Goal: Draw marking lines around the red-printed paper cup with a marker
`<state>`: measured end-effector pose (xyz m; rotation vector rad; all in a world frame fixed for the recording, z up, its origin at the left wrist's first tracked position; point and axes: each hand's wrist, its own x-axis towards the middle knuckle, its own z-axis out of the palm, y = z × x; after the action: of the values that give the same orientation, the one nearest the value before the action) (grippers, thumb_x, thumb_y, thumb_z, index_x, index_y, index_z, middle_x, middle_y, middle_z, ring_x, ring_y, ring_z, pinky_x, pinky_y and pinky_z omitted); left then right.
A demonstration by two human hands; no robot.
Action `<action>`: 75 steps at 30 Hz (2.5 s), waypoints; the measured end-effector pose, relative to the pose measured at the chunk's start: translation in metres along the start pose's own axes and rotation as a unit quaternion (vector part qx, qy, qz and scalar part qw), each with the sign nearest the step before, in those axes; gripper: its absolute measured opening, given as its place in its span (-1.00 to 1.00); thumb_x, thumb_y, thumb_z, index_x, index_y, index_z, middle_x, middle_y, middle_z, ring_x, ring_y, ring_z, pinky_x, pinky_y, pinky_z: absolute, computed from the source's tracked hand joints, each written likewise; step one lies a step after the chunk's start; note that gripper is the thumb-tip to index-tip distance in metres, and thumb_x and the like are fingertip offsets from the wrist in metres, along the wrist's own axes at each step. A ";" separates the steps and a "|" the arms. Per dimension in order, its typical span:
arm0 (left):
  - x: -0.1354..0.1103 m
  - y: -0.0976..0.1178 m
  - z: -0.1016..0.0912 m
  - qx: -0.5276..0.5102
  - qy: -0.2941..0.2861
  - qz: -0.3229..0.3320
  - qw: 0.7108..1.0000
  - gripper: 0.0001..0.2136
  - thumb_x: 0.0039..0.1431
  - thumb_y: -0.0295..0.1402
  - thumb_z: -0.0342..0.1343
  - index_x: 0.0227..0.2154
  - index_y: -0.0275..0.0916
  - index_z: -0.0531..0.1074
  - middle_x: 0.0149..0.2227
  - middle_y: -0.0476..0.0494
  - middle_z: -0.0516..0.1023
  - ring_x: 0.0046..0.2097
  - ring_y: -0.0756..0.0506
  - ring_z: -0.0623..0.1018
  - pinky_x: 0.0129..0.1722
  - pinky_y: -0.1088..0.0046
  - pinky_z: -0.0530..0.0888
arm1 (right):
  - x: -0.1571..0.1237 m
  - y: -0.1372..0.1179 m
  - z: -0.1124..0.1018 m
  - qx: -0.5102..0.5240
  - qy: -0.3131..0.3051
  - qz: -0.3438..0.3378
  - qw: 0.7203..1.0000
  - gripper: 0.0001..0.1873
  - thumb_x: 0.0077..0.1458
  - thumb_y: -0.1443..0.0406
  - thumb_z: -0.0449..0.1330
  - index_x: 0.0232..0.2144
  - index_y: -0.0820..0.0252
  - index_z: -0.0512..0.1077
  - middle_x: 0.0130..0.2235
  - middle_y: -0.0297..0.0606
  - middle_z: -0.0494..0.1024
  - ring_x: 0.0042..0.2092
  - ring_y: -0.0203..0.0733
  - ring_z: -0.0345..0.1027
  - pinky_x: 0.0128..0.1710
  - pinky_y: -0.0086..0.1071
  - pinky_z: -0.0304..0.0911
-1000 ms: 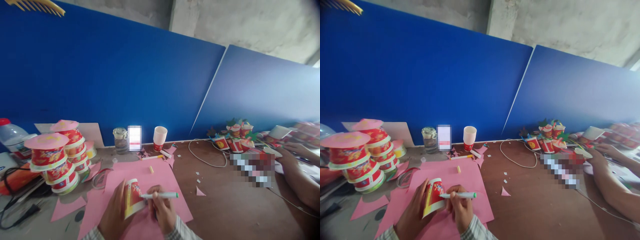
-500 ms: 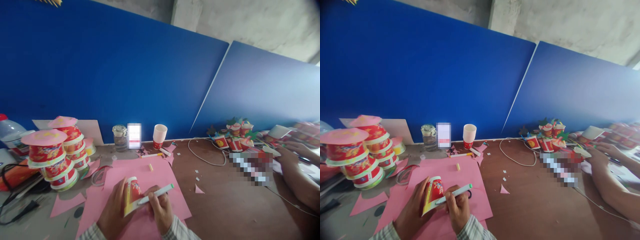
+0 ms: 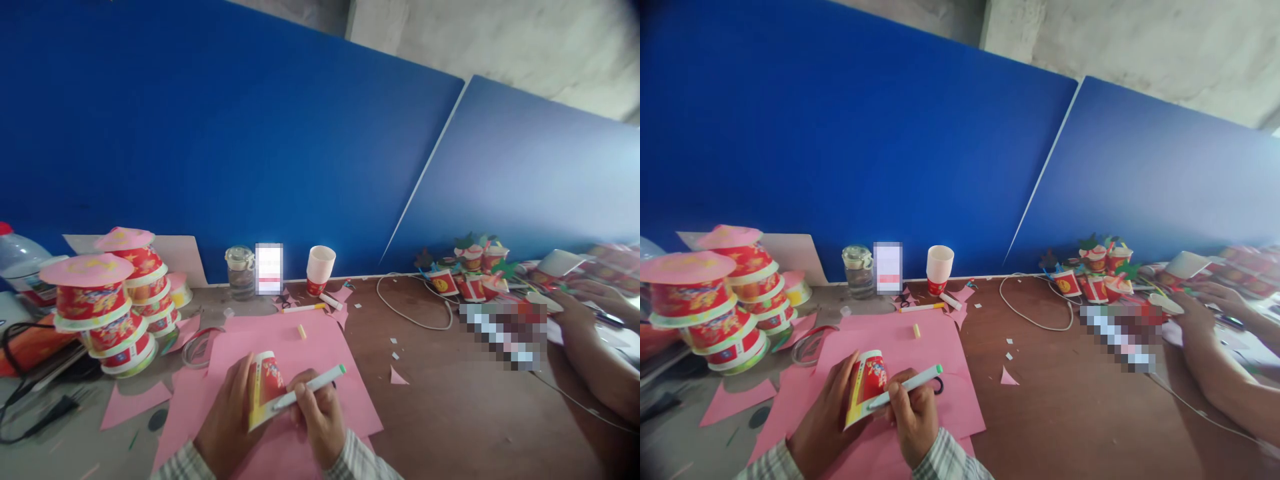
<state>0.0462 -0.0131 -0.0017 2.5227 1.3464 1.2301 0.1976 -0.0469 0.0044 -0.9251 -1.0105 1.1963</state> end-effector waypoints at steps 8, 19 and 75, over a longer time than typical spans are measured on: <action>-0.001 0.002 -0.001 0.017 0.022 0.019 0.999 -0.32 -0.11 -0.13 -0.05 0.04 -0.28 -0.20 -0.15 -0.28 0.23 -0.12 -0.24 0.31 -0.28 0.18 0.45 | -0.002 -0.005 0.000 0.003 -0.015 -0.001 1.000 -0.72 -0.05 0.11 0.13 -0.54 0.22 0.39 -0.78 -0.47 0.27 -0.76 -0.40 0.01 -0.78 -0.60 -0.05; -0.007 -0.005 0.003 -0.035 0.003 -0.033 0.999 -0.21 -0.25 -0.10 0.08 0.03 -0.24 -0.19 -0.09 -0.29 0.18 -0.07 -0.28 0.27 -0.22 0.12 0.43 | -0.002 -0.009 -0.001 -0.005 -0.021 0.012 1.000 -0.67 -0.08 0.06 0.12 -0.56 0.23 0.39 -0.78 -0.46 0.27 -0.76 -0.40 -0.01 -0.79 -0.59 -0.08; -0.011 -0.005 0.004 -0.036 0.000 -0.042 0.998 -0.25 -0.20 -0.10 0.05 0.03 -0.26 -0.16 -0.08 -0.30 0.17 -0.05 -0.27 0.26 -0.21 0.16 0.43 | 0.001 0.001 -0.005 -0.034 0.044 -0.011 0.998 -0.65 -0.07 0.04 0.10 -0.53 0.23 0.40 -0.75 -0.43 0.30 -0.74 -0.36 0.09 -0.80 -0.60 0.02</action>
<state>0.0418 -0.0164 -0.0134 2.3927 1.3659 1.2400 0.2025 -0.0458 0.0018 -1.0084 -0.9928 1.0997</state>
